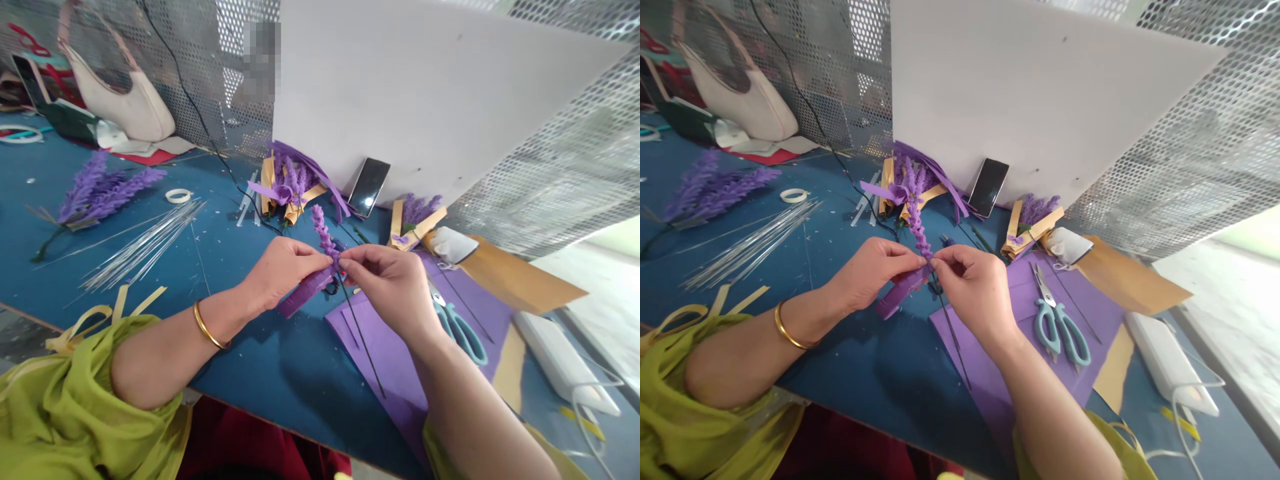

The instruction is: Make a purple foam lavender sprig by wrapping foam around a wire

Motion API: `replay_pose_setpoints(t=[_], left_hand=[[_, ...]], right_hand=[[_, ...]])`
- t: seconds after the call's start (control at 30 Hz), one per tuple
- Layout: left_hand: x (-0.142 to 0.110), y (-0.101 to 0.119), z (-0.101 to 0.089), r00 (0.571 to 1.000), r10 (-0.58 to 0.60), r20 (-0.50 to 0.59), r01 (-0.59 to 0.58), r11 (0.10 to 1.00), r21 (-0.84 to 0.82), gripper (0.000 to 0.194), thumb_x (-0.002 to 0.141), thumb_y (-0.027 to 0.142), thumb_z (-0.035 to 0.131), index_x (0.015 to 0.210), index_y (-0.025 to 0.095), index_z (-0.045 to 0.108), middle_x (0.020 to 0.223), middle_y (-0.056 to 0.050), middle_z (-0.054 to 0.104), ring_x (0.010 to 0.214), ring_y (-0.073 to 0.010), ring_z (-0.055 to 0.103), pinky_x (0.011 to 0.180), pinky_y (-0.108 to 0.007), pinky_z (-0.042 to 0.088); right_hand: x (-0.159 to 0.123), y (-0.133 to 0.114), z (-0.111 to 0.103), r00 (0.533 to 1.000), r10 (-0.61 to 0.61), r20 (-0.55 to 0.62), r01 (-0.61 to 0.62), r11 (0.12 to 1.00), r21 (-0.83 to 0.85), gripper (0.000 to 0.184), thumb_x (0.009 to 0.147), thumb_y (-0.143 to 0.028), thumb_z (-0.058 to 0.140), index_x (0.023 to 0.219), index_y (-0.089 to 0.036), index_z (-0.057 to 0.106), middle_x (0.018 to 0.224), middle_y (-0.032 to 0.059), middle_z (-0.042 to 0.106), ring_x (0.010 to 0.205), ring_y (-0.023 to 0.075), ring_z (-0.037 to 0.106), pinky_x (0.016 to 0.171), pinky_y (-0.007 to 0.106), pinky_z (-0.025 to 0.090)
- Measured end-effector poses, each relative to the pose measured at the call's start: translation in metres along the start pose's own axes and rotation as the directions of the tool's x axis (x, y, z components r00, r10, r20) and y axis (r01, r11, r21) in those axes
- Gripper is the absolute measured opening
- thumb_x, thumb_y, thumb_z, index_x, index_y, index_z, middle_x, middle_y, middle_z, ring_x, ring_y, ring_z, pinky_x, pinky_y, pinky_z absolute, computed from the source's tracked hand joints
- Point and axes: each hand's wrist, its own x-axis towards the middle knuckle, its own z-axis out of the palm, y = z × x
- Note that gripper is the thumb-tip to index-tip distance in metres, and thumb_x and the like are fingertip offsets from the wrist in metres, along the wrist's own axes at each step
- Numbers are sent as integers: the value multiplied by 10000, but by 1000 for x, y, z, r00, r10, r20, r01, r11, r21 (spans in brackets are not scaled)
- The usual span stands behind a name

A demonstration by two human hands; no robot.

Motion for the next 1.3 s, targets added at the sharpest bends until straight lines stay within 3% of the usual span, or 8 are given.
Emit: replay_pose_setpoints(t=[0.33,0.57,0.83,1.0,1.17,1.3], left_hand=[[0,1,0,993,-64,99,70,996,-58,210,728,307,692,571,172,725,625,-72,708,545,-148,609,547,-262,459],[1,2,1,985,-122,123,140,980,-144,181,700,270,719,575,140,733,604,-83,702,571,-159,636,582,-269,490],[1,0,1,983,-137,123,160,967,-199,133,683,234,759,597,135,740,584,-66,700,569,-152,651,588,-252,513],[1,2,1,985,-144,100,160,971,-179,136,698,227,750,605,130,733,565,-56,690,535,-130,627,539,-223,488],[1,3,0,974,-153,165,178,973,-146,145,726,184,705,593,129,725,573,-47,691,535,-107,614,537,-199,474],[1,2,-2,967,-146,207,181,970,-161,123,680,213,777,599,133,730,577,-38,690,532,-103,602,541,-203,471]], right_hand=[[9,8,-8,988,12,155,-38,985,169,82,752,-236,705,692,-182,690,623,-6,634,592,127,550,550,258,406],[6,6,-6,986,-59,155,58,998,14,61,780,-207,658,726,-183,671,664,-7,649,592,118,531,548,260,391],[5,7,-9,943,-285,174,312,937,-156,139,824,-115,603,747,-206,673,776,3,677,735,148,606,673,276,438],[8,8,-11,944,-275,183,304,939,-160,141,831,-103,607,757,-204,671,769,-6,678,738,144,610,681,270,439],[9,8,-14,951,-209,226,245,959,-143,108,816,-136,652,726,-193,669,707,-21,662,675,129,578,622,264,410],[8,7,-14,935,-259,241,299,943,-147,131,802,-89,636,712,-181,654,703,-16,641,674,125,568,624,264,406]])
